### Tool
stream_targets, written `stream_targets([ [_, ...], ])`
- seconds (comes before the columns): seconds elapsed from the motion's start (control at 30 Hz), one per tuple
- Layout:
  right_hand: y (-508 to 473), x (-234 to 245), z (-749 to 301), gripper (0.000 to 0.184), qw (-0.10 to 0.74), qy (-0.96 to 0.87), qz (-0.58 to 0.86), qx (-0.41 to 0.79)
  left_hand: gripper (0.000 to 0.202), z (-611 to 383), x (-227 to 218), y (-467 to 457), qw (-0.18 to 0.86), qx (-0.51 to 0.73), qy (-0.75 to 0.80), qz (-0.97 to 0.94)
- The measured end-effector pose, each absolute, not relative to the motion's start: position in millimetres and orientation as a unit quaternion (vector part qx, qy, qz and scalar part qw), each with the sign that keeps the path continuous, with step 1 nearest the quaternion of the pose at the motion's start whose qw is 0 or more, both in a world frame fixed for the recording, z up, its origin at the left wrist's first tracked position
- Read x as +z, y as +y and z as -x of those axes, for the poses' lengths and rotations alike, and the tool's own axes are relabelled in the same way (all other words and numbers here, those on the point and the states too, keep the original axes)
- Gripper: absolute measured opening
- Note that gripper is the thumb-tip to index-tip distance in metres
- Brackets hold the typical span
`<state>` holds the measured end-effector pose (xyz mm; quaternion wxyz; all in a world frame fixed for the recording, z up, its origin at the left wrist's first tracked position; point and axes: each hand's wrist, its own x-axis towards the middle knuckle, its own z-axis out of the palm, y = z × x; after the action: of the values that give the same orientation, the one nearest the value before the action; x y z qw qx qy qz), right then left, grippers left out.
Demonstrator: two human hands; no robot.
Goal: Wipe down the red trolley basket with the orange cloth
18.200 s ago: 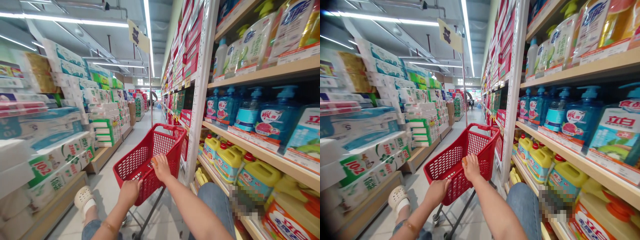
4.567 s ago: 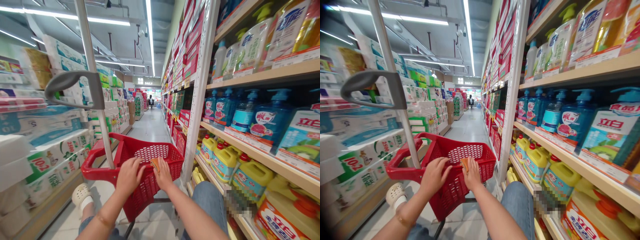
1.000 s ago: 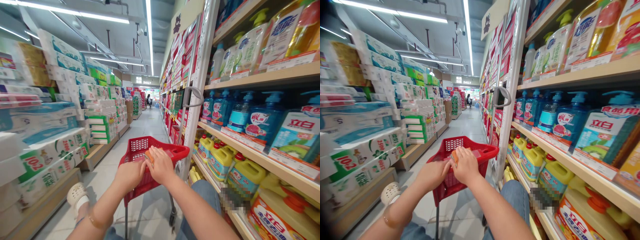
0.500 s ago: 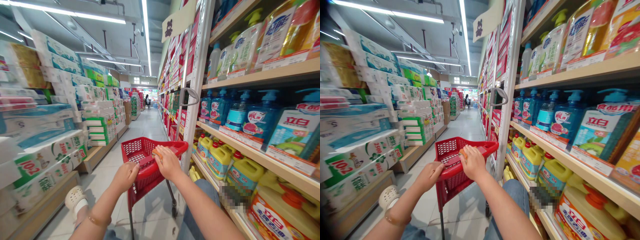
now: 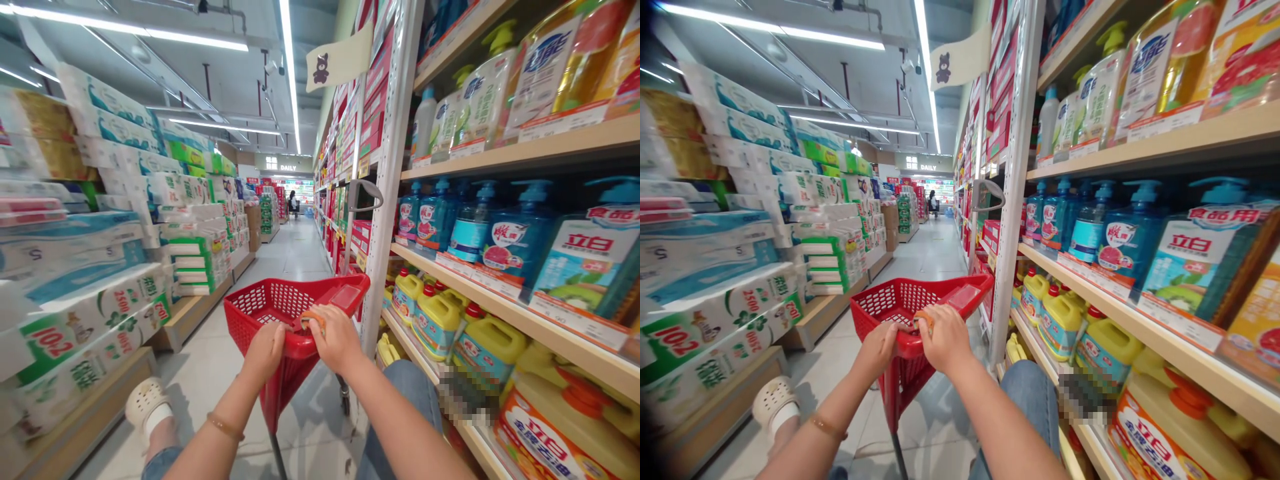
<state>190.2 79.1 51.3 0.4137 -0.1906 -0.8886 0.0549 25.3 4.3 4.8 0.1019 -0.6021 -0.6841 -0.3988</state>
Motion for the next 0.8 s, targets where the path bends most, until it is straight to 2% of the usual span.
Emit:
stream_targets([
  [0.17,68,49,-182,0.033,0.405,-0.882,0.241,-0.002,0.047,-39,-2,18,0.142,-0.380,-0.707,0.579],
  [0.27,71,51,-190,0.032,0.367,-0.906,0.210,-0.013,0.048,-20,-8,22,0.134,-0.333,-0.706,0.610],
  [0.4,81,53,-195,0.035,0.356,-0.901,0.243,-0.050,0.050,10,-26,33,0.162,-0.308,-0.764,0.543],
  [0.57,71,41,-175,0.041,0.340,-0.886,0.293,-0.116,0.037,10,-41,49,0.162,-0.297,-0.761,0.553],
  [0.67,73,37,-175,0.047,0.330,-0.901,0.244,-0.139,0.045,18,-42,48,0.145,-0.292,-0.758,0.565],
  [0.8,94,37,-188,0.037,0.351,-0.895,0.246,-0.121,0.054,34,-45,46,0.131,-0.281,-0.771,0.557],
])
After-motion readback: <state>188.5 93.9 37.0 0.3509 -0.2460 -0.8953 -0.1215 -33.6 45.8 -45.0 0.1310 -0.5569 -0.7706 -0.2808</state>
